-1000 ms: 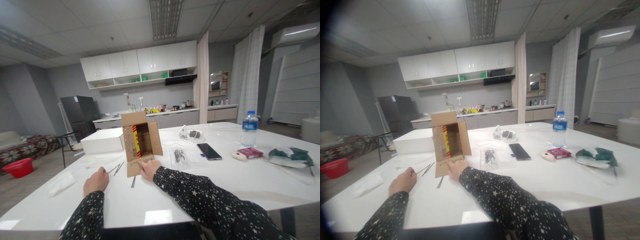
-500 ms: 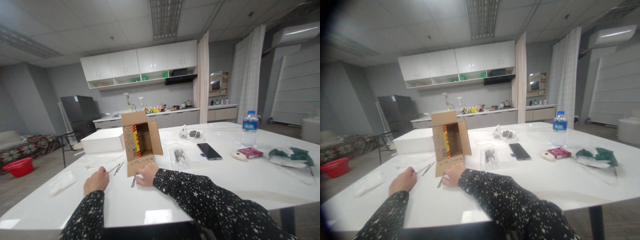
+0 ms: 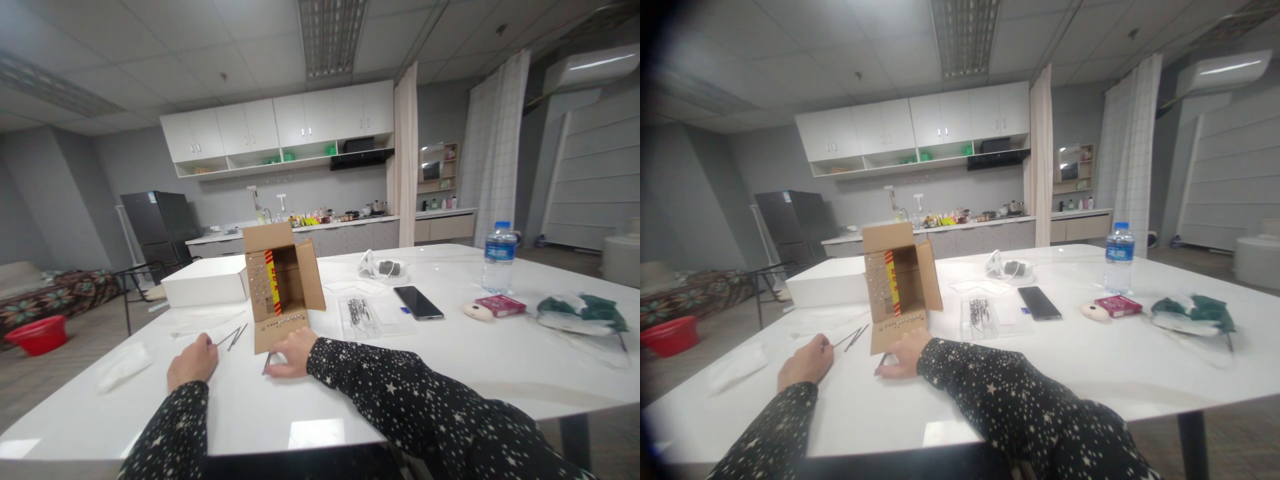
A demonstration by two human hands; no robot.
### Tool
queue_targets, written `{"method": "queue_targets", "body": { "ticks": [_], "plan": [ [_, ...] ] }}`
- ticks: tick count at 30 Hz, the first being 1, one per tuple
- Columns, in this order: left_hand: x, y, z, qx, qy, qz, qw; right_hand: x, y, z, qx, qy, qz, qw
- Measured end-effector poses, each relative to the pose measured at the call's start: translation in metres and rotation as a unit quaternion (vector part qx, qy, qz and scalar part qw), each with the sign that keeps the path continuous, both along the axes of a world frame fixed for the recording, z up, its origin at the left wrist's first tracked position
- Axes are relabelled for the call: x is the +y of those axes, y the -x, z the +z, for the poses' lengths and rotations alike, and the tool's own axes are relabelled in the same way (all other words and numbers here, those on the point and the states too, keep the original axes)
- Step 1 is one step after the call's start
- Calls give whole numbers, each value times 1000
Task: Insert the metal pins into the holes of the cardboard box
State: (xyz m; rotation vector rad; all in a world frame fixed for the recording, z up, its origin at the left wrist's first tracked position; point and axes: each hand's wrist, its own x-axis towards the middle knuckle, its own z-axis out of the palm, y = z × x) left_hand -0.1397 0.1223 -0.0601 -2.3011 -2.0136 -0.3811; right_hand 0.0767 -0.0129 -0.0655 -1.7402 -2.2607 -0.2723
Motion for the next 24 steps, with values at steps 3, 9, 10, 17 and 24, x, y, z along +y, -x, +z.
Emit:
{"method": "queue_targets", "body": {
  "ticks": [3,9,10,17,24],
  "plan": [
    [0,0,0,-1,2,-1,1000,-1,0,1,-1,0,-3,1000],
    [1,0,-1,-1,5,1,1000,0,0,0,4,9,4,1000],
    [2,1,-1,-1,4,1,1000,1,0,0,6,9,5,1000],
    [5,3,-4,-1,-1,-4,1000,1,-1,1,5,19,3,1000],
    [6,3,-6,2,5,0,1000,1,-1,1,5,25,3,1000]
  ]
}}
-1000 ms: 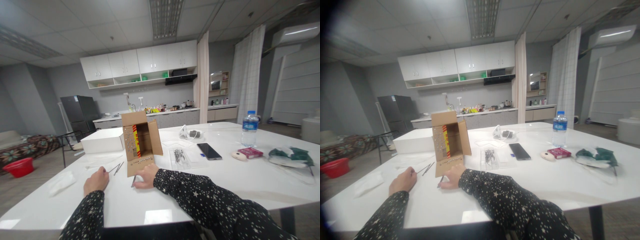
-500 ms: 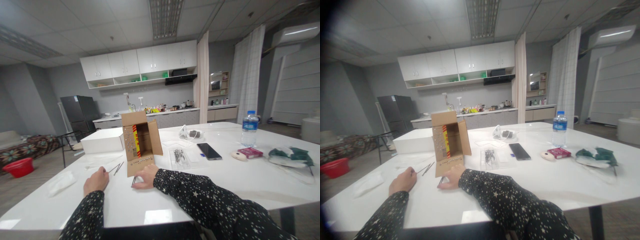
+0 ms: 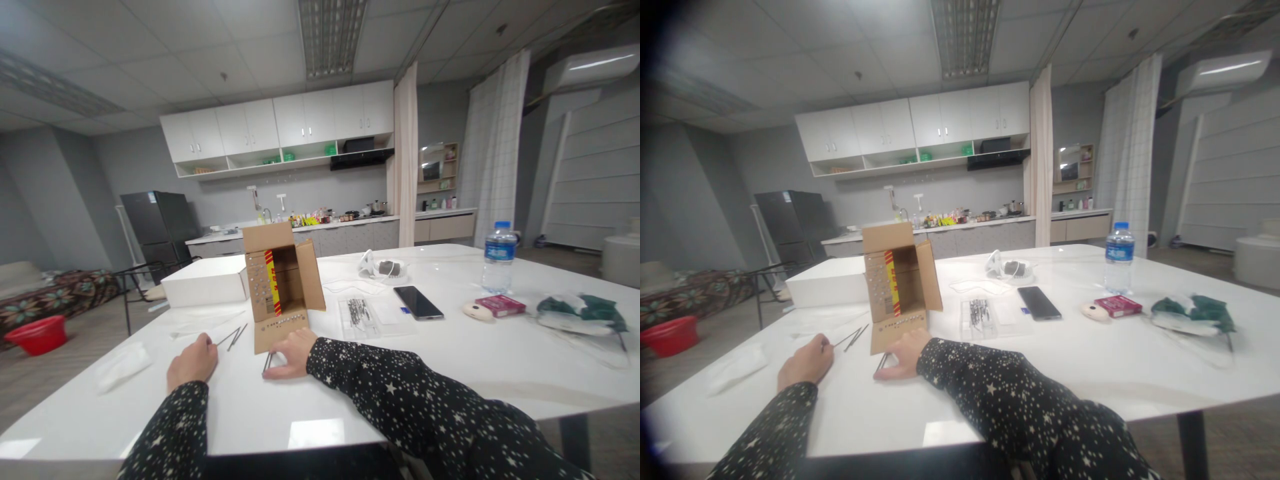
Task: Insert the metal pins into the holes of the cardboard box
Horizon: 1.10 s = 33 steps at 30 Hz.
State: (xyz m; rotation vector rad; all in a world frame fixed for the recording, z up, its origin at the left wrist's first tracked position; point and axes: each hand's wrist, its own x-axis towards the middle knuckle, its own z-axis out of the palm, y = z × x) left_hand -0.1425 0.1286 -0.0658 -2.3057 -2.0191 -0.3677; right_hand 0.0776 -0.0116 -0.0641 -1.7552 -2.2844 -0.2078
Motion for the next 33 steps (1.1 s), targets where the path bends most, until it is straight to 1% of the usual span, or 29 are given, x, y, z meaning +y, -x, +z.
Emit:
{"method": "queue_targets", "body": {
  "ticks": [16,25,33],
  "plan": [
    [-1,-1,1,7,-4,0,1000,4,0,-3,16,10,-8,1000],
    [-2,-2,2,7,-4,1,1000,6,-1,-8,26,-13,-4,1000],
    [1,-1,0,1,-7,3,1000,5,1,-4,28,-7,-9,1000]
  ]
}}
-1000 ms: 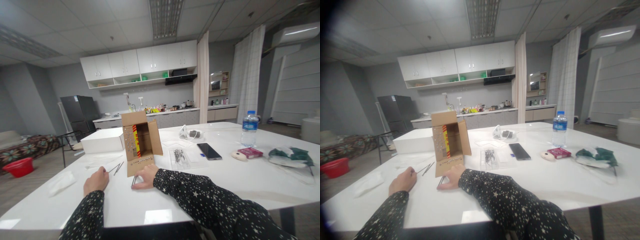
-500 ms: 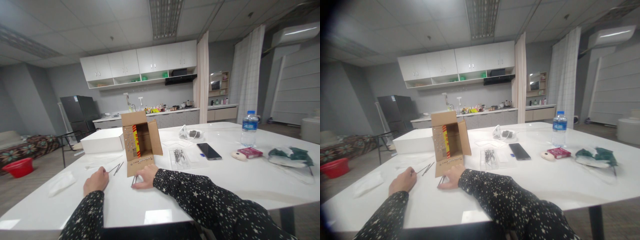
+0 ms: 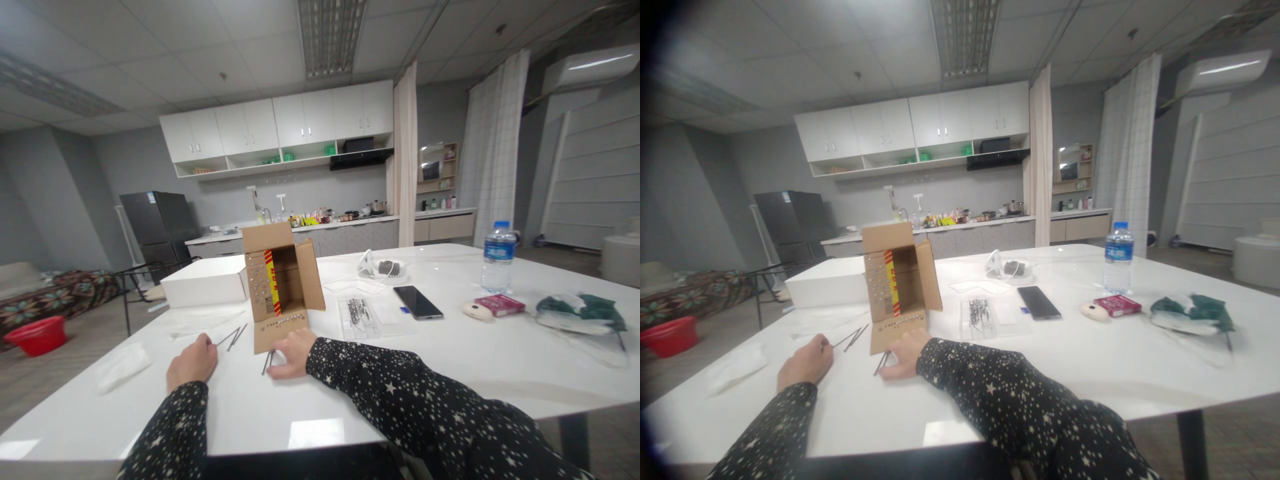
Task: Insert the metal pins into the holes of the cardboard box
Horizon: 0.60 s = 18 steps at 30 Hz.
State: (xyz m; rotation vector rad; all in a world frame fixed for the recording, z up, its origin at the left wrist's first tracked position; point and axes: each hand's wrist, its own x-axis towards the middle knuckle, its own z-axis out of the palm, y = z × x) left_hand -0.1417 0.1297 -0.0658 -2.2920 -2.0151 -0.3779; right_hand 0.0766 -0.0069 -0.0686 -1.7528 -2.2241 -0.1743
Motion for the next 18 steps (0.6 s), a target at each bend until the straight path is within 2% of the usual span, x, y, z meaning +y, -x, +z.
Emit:
{"method": "queue_targets", "body": {
  "ticks": [10,18],
  "plan": [
    [-1,0,0,-5,-4,-5,1000,-1,-1,-1,-30,-11,8,999],
    [-2,-1,1,1,2,-1,1000,0,2,-6,-6,-77,6,997]
  ]
}}
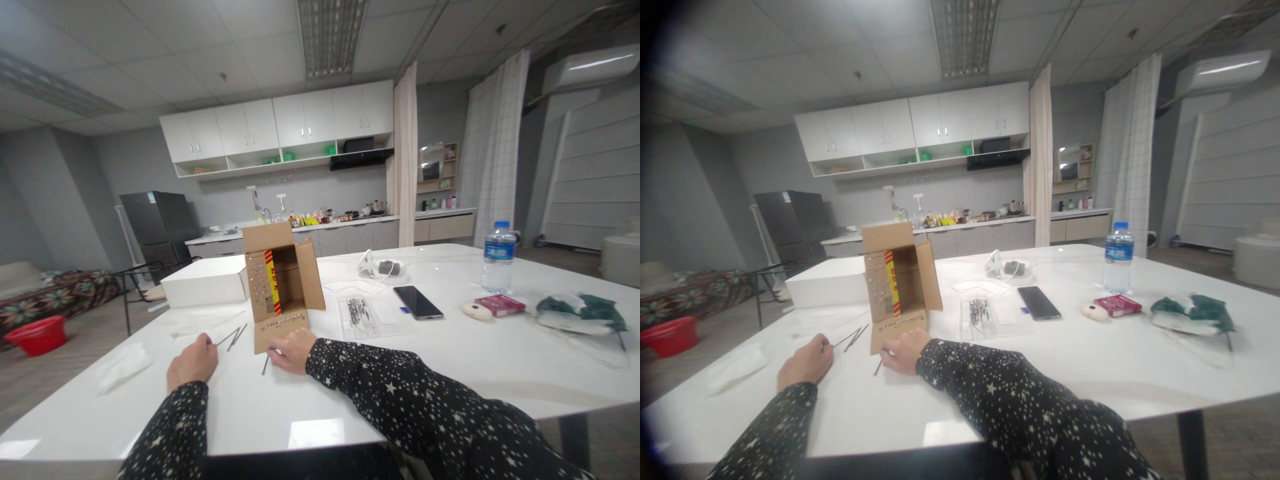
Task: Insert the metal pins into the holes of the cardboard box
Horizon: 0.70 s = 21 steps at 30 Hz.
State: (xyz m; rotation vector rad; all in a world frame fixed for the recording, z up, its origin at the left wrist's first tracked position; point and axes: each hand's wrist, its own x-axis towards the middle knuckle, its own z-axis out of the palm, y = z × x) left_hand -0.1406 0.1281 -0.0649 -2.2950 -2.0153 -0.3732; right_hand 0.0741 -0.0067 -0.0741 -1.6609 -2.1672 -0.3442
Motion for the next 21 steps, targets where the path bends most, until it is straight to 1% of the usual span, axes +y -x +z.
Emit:
{"method": "queue_targets", "body": {
  "ticks": [4,8,16,21],
  "plan": [
    [1,1,-1,-4,-4,3,1000,3,-1,-2,56,-31,6,998],
    [1,2,-1,-3,-12,-1,1000,7,-5,-3,132,-46,8,990],
    [-2,1,0,-1,-5,-2,1000,21,-16,-9,284,-88,23,954],
    [-8,-2,5,4,0,-4,1000,25,-19,-8,330,-120,23,936]
  ]
}}
